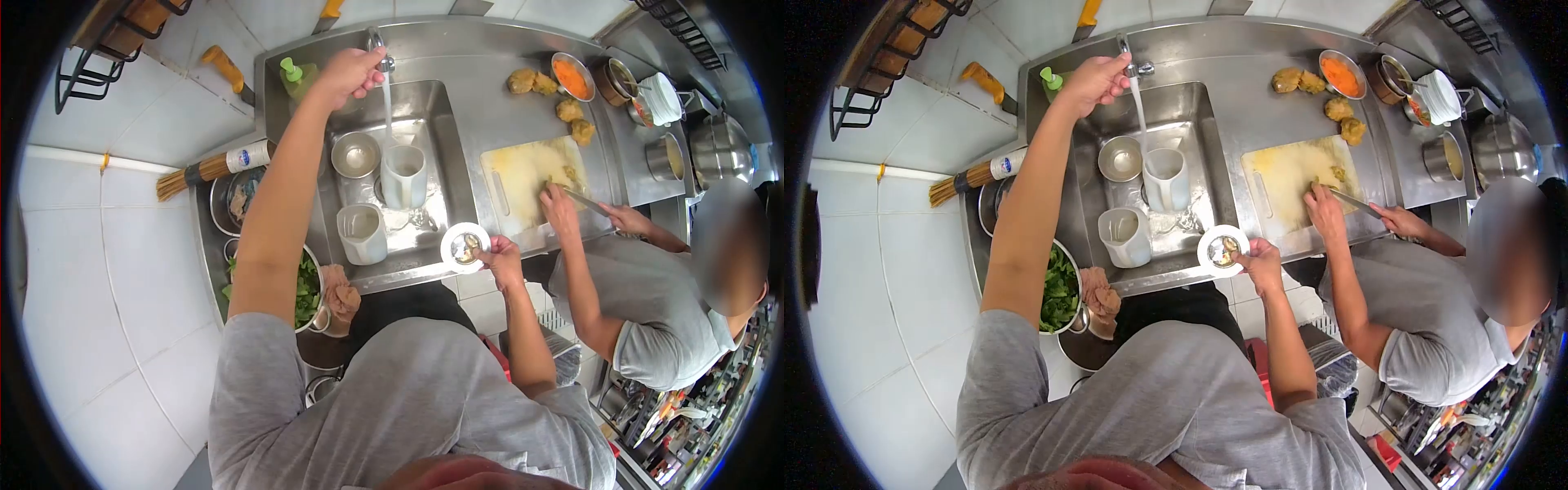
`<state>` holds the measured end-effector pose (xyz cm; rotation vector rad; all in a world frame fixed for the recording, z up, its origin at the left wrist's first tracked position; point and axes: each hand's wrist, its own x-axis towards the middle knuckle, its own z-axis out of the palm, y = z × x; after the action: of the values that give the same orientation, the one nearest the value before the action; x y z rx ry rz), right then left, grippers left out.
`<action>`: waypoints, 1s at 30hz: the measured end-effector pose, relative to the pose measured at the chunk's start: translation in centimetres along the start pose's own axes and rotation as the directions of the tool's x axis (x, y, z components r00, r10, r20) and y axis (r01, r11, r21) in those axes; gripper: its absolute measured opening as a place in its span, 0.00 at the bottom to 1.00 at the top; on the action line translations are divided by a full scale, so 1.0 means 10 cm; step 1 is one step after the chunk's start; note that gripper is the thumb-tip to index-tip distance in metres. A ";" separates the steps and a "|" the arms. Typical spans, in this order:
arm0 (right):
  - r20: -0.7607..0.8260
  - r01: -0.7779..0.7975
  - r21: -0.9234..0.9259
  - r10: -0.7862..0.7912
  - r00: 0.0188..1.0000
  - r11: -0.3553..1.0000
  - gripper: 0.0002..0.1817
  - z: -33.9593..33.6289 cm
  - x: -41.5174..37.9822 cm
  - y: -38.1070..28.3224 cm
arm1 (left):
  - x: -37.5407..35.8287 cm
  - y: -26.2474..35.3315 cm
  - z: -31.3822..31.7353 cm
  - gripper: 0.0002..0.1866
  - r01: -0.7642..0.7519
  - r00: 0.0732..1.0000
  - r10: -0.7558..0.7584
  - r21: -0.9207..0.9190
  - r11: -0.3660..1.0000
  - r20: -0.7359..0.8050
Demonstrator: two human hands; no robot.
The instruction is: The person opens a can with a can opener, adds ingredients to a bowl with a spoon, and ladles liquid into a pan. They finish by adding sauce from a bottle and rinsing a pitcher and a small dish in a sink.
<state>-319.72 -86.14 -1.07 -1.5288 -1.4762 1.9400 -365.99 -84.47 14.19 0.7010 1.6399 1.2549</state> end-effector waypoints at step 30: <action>-0.354 0.037 0.540 0.187 0.916 0.841 0.09 -1.50 -1.79 1.56 | 0.00 -1.75 0.58 0.30 -0.229 0.973 0.138 0.736 0.638 0.184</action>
<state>-294.23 -97.74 -2.57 -1.5881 -0.6305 1.7351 -359.12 -87.56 -2.63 1.4564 2.0301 0.5792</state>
